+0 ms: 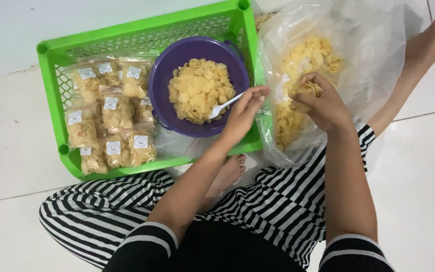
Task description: A person is manually packaging chips by scooping them from a bowl into small plastic bags, sealing the bags, and organizing them in a basket.
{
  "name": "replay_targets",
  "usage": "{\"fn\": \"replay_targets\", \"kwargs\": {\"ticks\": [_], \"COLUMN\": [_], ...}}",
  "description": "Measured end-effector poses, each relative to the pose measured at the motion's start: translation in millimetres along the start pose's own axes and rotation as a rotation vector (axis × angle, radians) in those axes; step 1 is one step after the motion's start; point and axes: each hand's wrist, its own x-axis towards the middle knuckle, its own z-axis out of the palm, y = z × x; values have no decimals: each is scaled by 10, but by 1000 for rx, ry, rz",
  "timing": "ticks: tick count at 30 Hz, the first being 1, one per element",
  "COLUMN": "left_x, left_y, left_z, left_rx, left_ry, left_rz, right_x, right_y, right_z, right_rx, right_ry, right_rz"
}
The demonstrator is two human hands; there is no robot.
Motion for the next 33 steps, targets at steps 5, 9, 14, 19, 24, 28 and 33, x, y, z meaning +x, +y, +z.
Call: {"fn": "replay_targets", "kwargs": {"ticks": [5, 9, 14, 19, 24, 28, 33], "left_x": [54, 58, -198, -307, -140, -139, -138], "left_y": [349, 258, 582, 788, 240, 306, 211], "left_z": [-184, -659, -964, -966, -971, -734, -452], "left_rx": [-404, -566, -736, -742, 2, 226, 557], "left_ry": [251, 554, 589, 590, 662, 588, 500], "left_rz": [-281, -325, -265, -189, -137, -208, -28], "right_x": [179, 576, 680, 402, 225, 139, 386], "right_y": [51, 572, 740, 337, 22, -65, 138], "right_z": [921, 1624, 2023, 2064, 1810, 1357, 350], "right_rx": [177, 441, 461, 374, 95, 0, -335], "right_ry": [-108, -228, -194, -145, -161, -98, 447], "right_rz": [33, 121, 157, 80, -139, -339, -633]}}
